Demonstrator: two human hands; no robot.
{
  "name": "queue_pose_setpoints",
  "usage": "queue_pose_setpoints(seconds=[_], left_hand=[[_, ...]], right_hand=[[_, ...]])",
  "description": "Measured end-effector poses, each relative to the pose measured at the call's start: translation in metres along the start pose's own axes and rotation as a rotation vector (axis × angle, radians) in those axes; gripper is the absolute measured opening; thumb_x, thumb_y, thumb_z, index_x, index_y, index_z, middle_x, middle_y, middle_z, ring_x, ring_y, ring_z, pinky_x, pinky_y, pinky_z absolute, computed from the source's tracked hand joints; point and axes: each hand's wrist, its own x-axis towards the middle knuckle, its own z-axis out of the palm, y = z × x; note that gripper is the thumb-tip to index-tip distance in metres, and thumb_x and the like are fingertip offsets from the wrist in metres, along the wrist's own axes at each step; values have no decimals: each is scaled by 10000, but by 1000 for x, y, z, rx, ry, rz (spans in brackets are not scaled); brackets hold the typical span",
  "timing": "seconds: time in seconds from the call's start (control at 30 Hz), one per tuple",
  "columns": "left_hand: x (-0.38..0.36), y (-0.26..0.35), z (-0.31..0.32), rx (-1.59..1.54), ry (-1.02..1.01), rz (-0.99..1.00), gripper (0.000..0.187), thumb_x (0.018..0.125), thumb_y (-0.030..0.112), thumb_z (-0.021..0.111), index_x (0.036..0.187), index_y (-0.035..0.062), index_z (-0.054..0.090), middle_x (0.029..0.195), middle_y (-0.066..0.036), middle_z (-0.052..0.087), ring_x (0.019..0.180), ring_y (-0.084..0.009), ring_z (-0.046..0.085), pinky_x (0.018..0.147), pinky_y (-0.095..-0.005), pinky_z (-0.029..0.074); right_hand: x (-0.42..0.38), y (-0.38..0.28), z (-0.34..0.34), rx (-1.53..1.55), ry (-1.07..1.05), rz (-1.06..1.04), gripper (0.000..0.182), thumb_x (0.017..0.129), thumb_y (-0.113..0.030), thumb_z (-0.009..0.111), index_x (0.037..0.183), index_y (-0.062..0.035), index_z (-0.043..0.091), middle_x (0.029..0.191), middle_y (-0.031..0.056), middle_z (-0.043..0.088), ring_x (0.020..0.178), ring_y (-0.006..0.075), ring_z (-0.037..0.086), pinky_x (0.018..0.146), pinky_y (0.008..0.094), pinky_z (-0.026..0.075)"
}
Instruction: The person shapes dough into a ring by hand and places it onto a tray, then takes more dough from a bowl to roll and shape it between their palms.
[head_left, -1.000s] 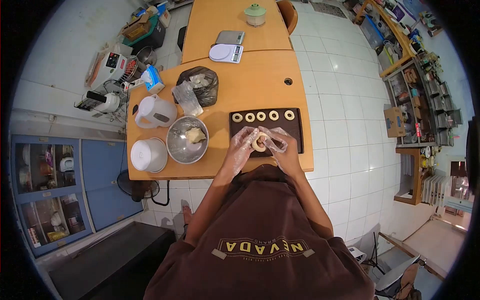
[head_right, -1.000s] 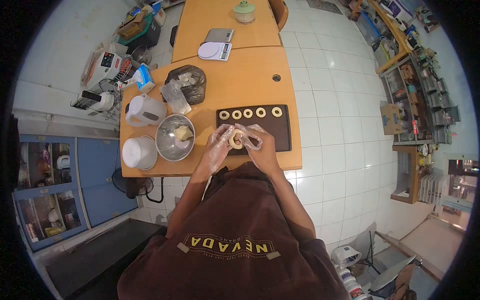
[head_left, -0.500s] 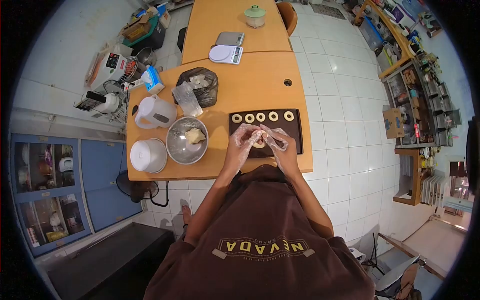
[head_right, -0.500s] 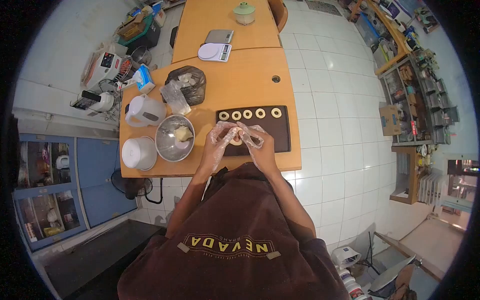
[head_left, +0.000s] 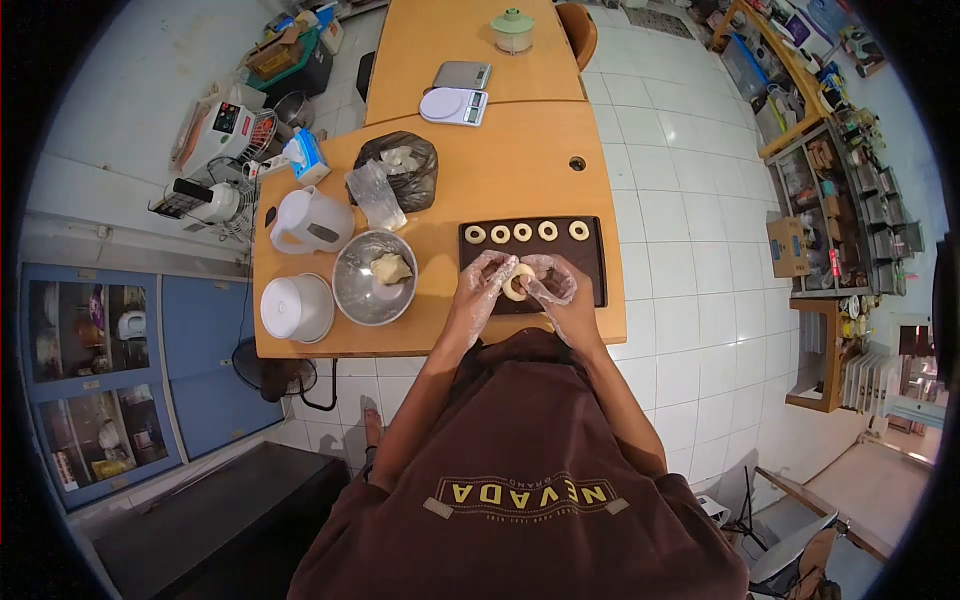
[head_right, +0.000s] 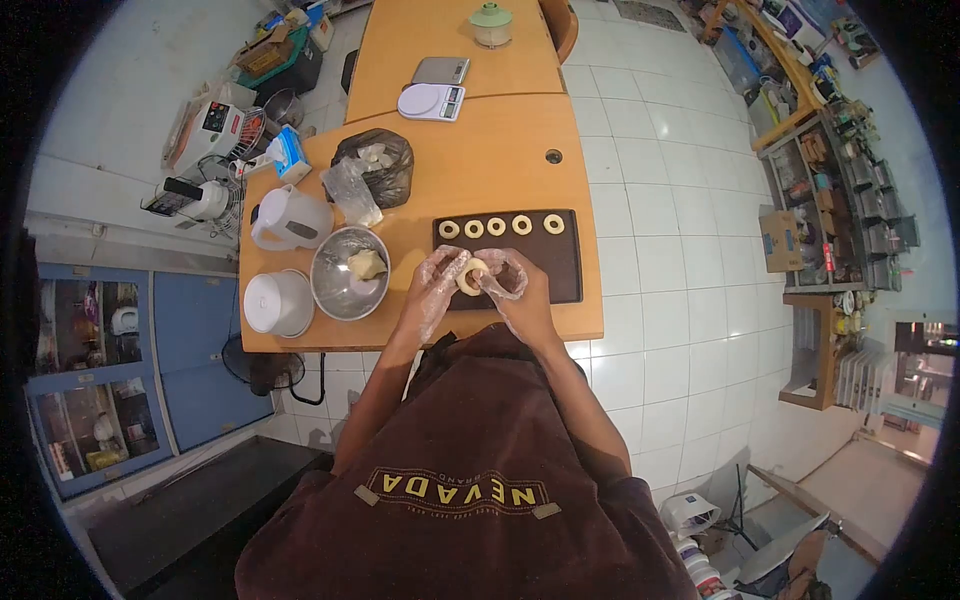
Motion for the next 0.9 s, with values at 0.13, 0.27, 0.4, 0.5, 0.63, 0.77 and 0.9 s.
queue_pose_setpoints(seconds=[0.13, 0.27, 0.4, 0.5, 0.63, 0.77, 0.9], left_hand=[[1, -2, -8, -70, -67, -49, 125, 1035, 143, 652, 1064, 21, 644, 1005, -47, 665, 974, -97, 628, 865, -277, 516], [-1, 0, -4, -259, -37, -70, 130, 1048, 161, 634, 1083, 35, 634, 1013, -55, 672, 994, -129, 666, 868, -311, 555], [2, -6, -6, -304, -3, -121, 167, 1064, 182, 605, 1125, 28, 625, 1073, -74, 678, 987, -168, 698, 888, -351, 589], [-3, 7, 0, -296, -24, -168, 153, 1059, 178, 616, 1129, 42, 619, 1096, -60, 677, 991, -164, 698, 898, -346, 588], [2, -2, -7, -264, -73, -120, 160, 1054, 175, 627, 1149, 46, 620, 1122, -57, 680, 1025, -168, 696, 918, -348, 589], [4, -13, -7, -282, -9, -63, 208, 1072, 169, 583, 1202, 8, 606, 1149, -90, 666, 1049, -186, 689, 932, -355, 594], [-8, 10, 10, -64, 28, -16, 198, 1050, 125, 615, 1196, -9, 618, 1138, -87, 679, 1035, -166, 691, 917, -334, 588]], right_hand=[[-2, -5, 1, 26, 10, 20, 232, 961, -51, 737, 1169, 29, 673, 1062, 57, 716, 985, 113, 655, 899, 283, 529], [-1, -5, 2, 27, 14, 7, 207, 963, -55, 737, 1144, 25, 675, 1039, 51, 713, 962, 107, 648, 886, 281, 531], [-1, -3, 1, -47, 11, 1, 202, 979, -43, 709, 1166, 27, 678, 1051, 60, 709, 975, 110, 644, 881, 280, 530], [0, 2, -1, -44, 26, -19, 219, 996, -53, 686, 1197, 33, 686, 1068, 67, 711, 985, 112, 644, 879, 279, 527], [0, -5, 1, -104, 40, -35, 258, 1006, -62, 667, 1244, 34, 693, 1086, 71, 716, 996, 114, 644, 885, 277, 524], [2, 2, 0, -138, 39, -50, 275, 991, -56, 679, 1253, 25, 702, 1094, 74, 718, 997, 122, 646, 891, 280, 524], [3, 5, -2, -112, 50, -34, 272, 972, -53, 697, 1233, 22, 714, 1103, 92, 734, 1005, 137, 667, 896, 295, 534]])
